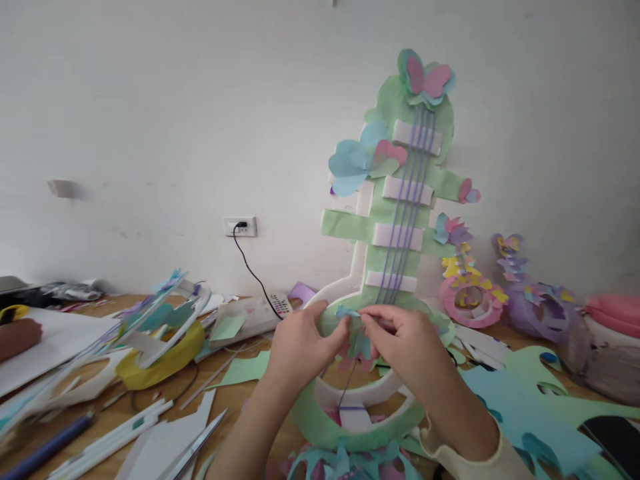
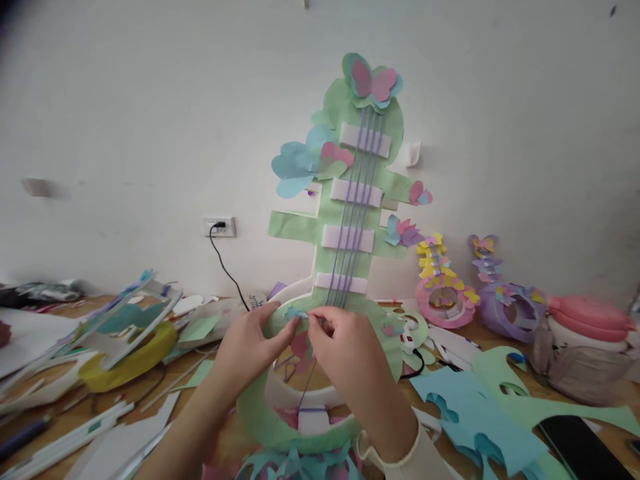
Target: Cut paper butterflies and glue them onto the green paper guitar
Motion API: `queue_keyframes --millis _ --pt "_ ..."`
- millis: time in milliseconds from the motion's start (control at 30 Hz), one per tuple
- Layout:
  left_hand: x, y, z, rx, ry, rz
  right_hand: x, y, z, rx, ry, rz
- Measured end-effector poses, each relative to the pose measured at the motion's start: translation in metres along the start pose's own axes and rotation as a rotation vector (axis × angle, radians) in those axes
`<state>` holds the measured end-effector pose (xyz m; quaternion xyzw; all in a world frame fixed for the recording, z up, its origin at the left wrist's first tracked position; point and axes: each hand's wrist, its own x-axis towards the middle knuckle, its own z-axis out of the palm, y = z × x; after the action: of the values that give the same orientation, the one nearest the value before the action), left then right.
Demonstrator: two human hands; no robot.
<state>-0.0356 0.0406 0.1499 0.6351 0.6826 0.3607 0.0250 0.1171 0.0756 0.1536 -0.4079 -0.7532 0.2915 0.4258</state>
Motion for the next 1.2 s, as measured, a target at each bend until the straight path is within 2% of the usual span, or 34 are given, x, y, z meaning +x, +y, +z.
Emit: queue_keyframes --millis 267,667,1000,1200 --pt "0.0002 -0.0009 0.0003 -0.003 -0.001 0.007 -0.0001 -0.0004 0.0005 -0.04 0.036 0.001" --pt "0.0003 -0.0008 -0.0004 -0.02 -0.029 -0.001 -0.0008 -0.0033 -0.0019 -0.099 -0.006 0.038" --pt "0.0015 -0.0015 0.0001 -0.023 -0.015 0.012 0.0 -0.0046 0.003 -0.192 0.08 0.041" --pt "0.0005 -0.0007 -0.0002 -0.023 -0.015 0.013 -0.0011 -0.0024 -0.0009 -0.086 -0.016 -0.011"
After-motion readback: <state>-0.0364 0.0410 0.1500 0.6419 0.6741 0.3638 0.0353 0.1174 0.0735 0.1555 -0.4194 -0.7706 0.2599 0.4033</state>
